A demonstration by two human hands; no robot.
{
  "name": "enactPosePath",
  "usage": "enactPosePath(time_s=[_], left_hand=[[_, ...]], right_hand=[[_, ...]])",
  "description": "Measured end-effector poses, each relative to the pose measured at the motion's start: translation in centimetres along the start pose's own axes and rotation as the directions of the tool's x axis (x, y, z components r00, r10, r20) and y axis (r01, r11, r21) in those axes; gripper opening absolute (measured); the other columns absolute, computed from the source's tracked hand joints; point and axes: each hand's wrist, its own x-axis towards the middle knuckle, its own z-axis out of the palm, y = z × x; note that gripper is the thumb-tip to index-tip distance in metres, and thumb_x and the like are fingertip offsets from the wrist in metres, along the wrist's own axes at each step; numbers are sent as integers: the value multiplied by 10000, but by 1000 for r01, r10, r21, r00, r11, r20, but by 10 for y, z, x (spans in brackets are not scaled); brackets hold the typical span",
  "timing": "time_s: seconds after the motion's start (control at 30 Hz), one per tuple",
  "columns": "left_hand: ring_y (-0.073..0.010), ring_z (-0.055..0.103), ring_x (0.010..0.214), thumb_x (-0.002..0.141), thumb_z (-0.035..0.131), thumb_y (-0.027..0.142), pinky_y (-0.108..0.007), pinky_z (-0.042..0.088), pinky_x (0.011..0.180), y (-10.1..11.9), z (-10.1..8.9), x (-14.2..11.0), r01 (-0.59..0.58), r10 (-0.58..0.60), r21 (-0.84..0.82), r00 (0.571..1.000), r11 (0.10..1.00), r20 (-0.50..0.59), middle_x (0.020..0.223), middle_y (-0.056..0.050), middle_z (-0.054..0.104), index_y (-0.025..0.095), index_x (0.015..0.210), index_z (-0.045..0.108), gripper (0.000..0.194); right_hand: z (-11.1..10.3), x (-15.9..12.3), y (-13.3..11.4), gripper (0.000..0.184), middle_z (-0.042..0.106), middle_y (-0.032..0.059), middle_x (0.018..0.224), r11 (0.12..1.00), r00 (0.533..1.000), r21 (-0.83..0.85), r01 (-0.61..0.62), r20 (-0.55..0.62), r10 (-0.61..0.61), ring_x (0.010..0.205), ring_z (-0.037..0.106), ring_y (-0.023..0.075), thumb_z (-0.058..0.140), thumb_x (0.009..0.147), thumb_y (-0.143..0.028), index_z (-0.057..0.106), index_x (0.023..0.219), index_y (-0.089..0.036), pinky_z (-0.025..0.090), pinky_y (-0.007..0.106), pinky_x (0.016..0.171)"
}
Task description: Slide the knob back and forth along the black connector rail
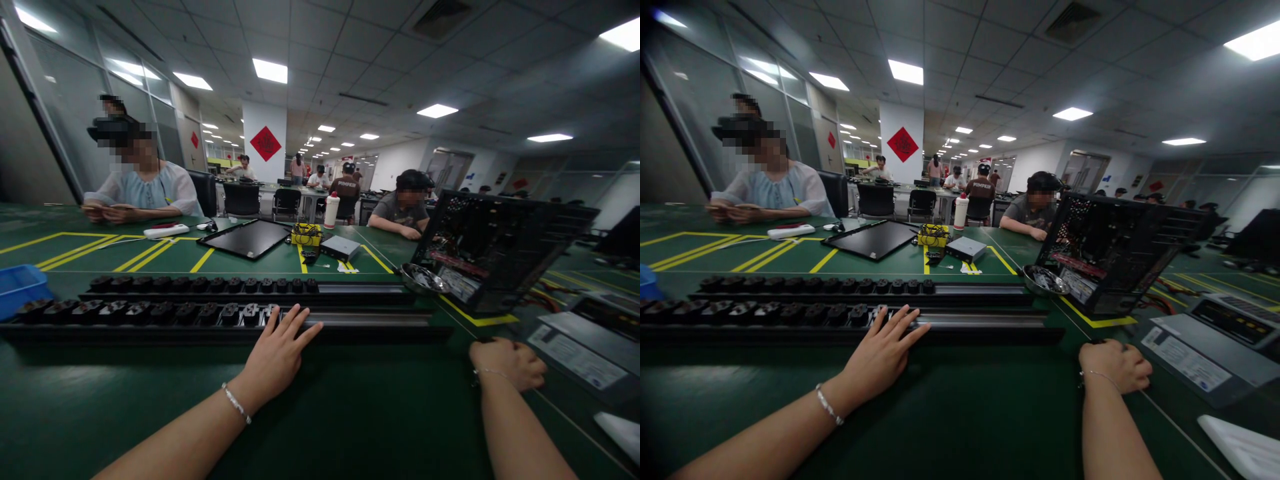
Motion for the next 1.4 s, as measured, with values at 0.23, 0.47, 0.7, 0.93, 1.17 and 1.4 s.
enactPosePath(time_s=[0.23, 0.47, 0.7, 0.93, 1.17, 1.4], left_hand=[[-259, 276, 1357, 809, 506, 206, -535, 213, 1098, 0, 0, 0, 1, -1, 14, 1000, 1000, -5, 1434, -30, 405, 346, 1365, 352, 593], [-245, 352, 1317, 810, 482, 164, -534, 203, 1099, -1, 2, 1, -1, 1, 5, 1000, 1000, -3, 1399, -36, 450, 335, 1363, 358, 592], [-239, 305, 1346, 816, 508, 223, -516, 215, 1103, -2, 2, 2, -4, 4, 1, 1000, 1000, -12, 1412, -12, 438, 350, 1364, 352, 583], [-285, 172, 1391, 863, 442, 324, -524, 168, 1118, -8, 0, 5, 214, -205, 53, 967, 975, -149, 1468, -66, 345, 216, 1364, 386, 516], [-367, 318, 1318, 860, 406, 458, -547, 220, 1082, -15, 1, 2, 348, -326, 147, 933, 926, -153, 1403, -204, 404, 72, 1303, 449, 589], [-316, 397, 1281, 873, 379, 461, -542, 175, 1096, -15, -1, 3, 326, -308, 159, 943, 932, -129, 1351, -196, 472, 92, 1266, 488, 550]], right_hand=[[-5, -11, -10, 443, 383, 186, 1345, 992, 983, 88, 91, -167, -75, 1258, 277, 368, 392, 757, -224, 580, 1158, -214, 214, 570, 959], [-21, -53, -62, 446, 444, 129, 1350, 828, 804, 69, 557, -293, -517, 1310, 270, 280, 323, 827, -294, 556, 1173, -138, 156, 505, 1061], [-25, -118, -105, 463, 414, 81, 1407, 533, 540, 199, 822, 25, -841, 1317, 300, 251, 269, 899, -373, 557, 1216, -198, 230, 495, 1056], [-28, -129, -107, 463, 507, 14, 1341, 497, 448, 255, 829, 229, -864, 1272, 396, 219, 239, 925, -416, 525, 1262, -277, 201, 499, 1070], [-31, -127, -109, 465, 503, 12, 1345, 509, 453, 253, 823, 249, -856, 1269, 397, 214, 241, 923, -407, 526, 1264, -271, 193, 492, 1073], [-28, -127, -108, 459, 508, 6, 1340, 506, 453, 240, 829, 244, -857, 1272, 392, 205, 240, 929, -409, 523, 1264, -276, 194, 489, 1076]])
